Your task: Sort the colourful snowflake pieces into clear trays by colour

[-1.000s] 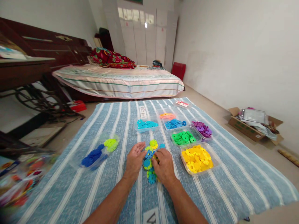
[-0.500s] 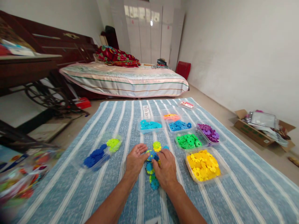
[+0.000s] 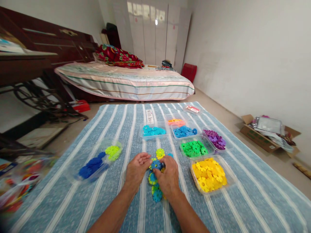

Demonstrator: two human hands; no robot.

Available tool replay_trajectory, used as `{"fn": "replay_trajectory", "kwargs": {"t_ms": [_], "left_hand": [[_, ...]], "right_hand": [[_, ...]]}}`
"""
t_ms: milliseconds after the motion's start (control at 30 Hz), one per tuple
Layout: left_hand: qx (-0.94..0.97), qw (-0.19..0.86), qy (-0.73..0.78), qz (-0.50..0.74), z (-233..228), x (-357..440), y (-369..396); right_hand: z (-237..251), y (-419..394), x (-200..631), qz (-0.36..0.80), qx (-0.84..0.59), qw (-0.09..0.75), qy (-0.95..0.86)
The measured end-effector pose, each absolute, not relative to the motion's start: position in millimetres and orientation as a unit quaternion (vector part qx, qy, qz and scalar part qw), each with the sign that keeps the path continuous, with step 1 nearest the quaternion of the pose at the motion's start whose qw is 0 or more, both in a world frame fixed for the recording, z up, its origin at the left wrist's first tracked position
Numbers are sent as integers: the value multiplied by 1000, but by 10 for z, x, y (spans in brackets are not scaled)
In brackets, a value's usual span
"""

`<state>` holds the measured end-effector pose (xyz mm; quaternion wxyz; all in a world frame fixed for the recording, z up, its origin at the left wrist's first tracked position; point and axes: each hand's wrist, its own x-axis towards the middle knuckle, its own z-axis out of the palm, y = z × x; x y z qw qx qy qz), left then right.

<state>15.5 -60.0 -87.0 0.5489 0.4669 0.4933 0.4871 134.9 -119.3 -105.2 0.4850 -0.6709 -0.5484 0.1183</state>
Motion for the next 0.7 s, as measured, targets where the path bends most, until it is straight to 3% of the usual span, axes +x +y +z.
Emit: {"fn": "replay_trajectory", "kwargs": {"t_ms": [200,400,567,700], "left_hand": [[482,522,504,492,-892,156,-600],[500,494,505,501,-944,150,-572],[506,478,510,506,-1001,143,-535],[502,476,507,514,-1029,137,-517]], "right_hand": [[-964,-1217,1392,200,-650,554,-480],[-856,-1270,1470,251,-652,572,-430],[-716,-1341,1457,297,-649,549,-435],[-522,-1240,1563,256,-660,500,-499]]}}
